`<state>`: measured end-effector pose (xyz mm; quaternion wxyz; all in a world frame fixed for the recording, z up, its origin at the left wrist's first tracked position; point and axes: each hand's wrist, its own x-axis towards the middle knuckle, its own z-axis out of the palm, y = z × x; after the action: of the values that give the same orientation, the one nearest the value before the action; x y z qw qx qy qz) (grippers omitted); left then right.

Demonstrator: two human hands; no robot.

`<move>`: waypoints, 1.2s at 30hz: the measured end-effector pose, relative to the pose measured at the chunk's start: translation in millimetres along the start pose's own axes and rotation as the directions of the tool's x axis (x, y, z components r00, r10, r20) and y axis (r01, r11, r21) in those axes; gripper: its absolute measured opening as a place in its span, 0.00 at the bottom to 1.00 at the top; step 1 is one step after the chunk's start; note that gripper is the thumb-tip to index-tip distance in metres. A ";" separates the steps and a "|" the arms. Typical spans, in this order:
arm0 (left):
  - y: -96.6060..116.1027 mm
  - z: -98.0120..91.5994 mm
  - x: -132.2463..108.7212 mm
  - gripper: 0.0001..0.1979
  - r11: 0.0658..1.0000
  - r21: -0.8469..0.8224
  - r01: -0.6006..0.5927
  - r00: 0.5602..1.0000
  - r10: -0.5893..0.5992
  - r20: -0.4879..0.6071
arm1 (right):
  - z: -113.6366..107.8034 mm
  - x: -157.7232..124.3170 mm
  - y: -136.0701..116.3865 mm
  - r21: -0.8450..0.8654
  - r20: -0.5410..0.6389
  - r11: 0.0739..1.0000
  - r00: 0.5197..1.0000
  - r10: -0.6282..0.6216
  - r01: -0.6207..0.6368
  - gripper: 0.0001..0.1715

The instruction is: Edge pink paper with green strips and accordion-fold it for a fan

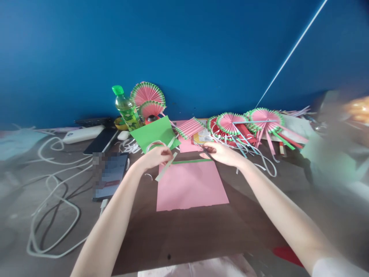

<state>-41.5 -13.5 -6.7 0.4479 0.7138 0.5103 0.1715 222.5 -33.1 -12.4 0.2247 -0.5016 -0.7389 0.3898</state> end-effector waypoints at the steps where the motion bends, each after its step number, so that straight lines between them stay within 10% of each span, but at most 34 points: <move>1: -1.1 -0.6 -0.6 0.09 0.993 0.117 -0.017 0.999 0.014 0.032 | -9.5 -1.1 2.7 -0.138 -0.022 0.990 0.999 0.034 -0.036 0.16; 9: -6.2 16.8 2.7 0.07 0.883 0.447 -0.143 0.981 0.066 0.182 | -36.6 6.7 -0.9 -0.812 -0.084 0.540 0.959 0.271 -0.224 0.30; 14: -6.3 18.2 3.9 0.07 0.860 0.491 -0.139 0.977 0.038 0.209 | -2.5 61.6 -21.9 -0.492 0.111 0.850 0.982 -0.154 0.189 0.14; 23: -13.5 19.5 5.2 0.09 0.910 0.402 -0.102 0.973 0.007 0.231 | 61.2 129.6 -29.9 -0.466 0.216 0.827 0.947 -0.238 0.314 0.19; 31: -7.6 16.8 2.0 0.08 0.929 0.350 -0.124 0.980 0.059 0.191 | 9.9 108.5 -42.1 -0.403 0.283 0.870 0.942 -0.177 0.285 0.07; 36: -5.8 21.6 7.7 0.07 0.929 0.321 -0.184 0.981 0.157 0.110 | -17.6 80.2 -35.6 -0.354 0.536 0.925 0.840 0.080 0.138 0.16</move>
<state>-26.4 -16.3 -24.8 0.3264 0.8267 0.4488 0.0924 183.3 39.8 21.9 -0.0882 -0.3932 -0.8406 0.3618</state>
